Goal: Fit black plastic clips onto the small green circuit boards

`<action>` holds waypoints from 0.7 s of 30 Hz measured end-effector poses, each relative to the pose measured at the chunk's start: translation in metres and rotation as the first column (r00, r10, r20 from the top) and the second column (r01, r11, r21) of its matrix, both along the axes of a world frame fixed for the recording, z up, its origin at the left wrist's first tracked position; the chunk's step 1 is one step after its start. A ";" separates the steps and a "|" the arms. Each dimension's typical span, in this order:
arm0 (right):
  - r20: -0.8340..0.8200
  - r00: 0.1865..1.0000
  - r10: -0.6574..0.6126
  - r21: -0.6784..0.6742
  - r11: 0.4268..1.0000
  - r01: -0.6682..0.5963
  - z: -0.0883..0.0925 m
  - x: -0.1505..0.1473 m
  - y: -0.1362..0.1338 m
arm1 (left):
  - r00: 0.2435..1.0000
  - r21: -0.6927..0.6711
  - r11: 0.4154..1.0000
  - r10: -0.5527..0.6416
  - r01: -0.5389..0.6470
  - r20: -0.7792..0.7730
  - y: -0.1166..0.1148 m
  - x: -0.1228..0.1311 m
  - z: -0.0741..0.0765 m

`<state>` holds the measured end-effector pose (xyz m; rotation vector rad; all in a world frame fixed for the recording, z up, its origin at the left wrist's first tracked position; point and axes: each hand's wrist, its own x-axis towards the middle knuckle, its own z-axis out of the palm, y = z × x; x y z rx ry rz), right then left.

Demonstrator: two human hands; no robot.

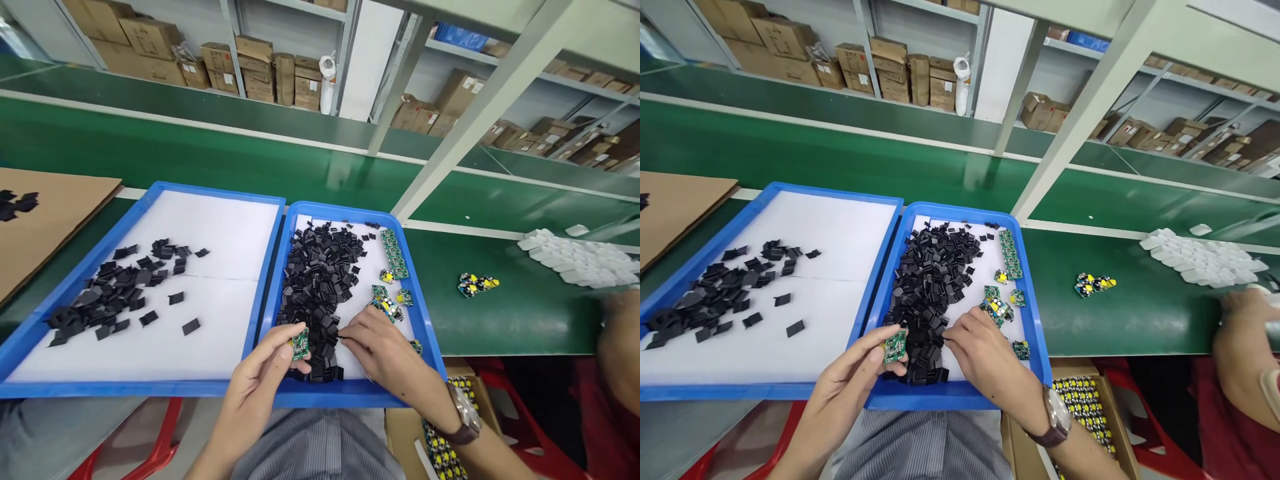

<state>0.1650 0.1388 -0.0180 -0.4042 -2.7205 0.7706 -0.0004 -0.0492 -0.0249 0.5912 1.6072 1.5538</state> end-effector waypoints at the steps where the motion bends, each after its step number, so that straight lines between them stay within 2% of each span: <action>1: -0.062 0.998 -0.021 -0.102 0.995 0.015 0.002 0.001 -0.001 | 0.999 0.025 0.999 -0.020 0.021 -0.027 0.001 0.001 -0.002; 3: -0.151 0.983 -0.104 -0.320 0.946 0.051 0.003 0.003 -0.006 | 0.992 0.066 0.993 -0.093 0.099 -0.089 0.004 0.004 -0.005; 6: -0.189 0.952 -0.241 -0.558 0.824 0.098 0.000 0.004 -0.018 | 0.956 0.050 0.972 -0.216 0.230 -0.199 0.011 0.012 -0.006; 9: -0.202 0.928 -0.313 -0.678 0.728 0.098 -0.004 0.005 -0.030 | 0.922 0.041 0.958 -0.259 0.282 -0.289 0.018 0.019 -0.004; 11: -0.220 0.908 -0.356 -0.715 0.692 0.099 -0.007 0.007 -0.037 | 0.931 0.072 0.958 -0.251 0.279 -0.265 0.022 0.023 -0.004; 14: -0.255 0.863 -0.435 -0.737 0.666 0.118 -0.010 0.009 -0.043 | 0.970 0.092 0.971 -0.211 0.223 -0.119 0.025 0.028 -0.006; 17: -0.276 0.850 -0.448 -0.754 0.650 0.098 -0.012 0.012 -0.047 | 0.979 0.102 0.977 -0.195 0.188 0.058 0.024 0.030 -0.007; 21: -0.361 0.832 -0.421 -0.704 0.708 0.053 -0.011 0.018 -0.048 | 0.946 0.215 0.954 -0.254 0.209 0.204 0.020 0.029 -0.005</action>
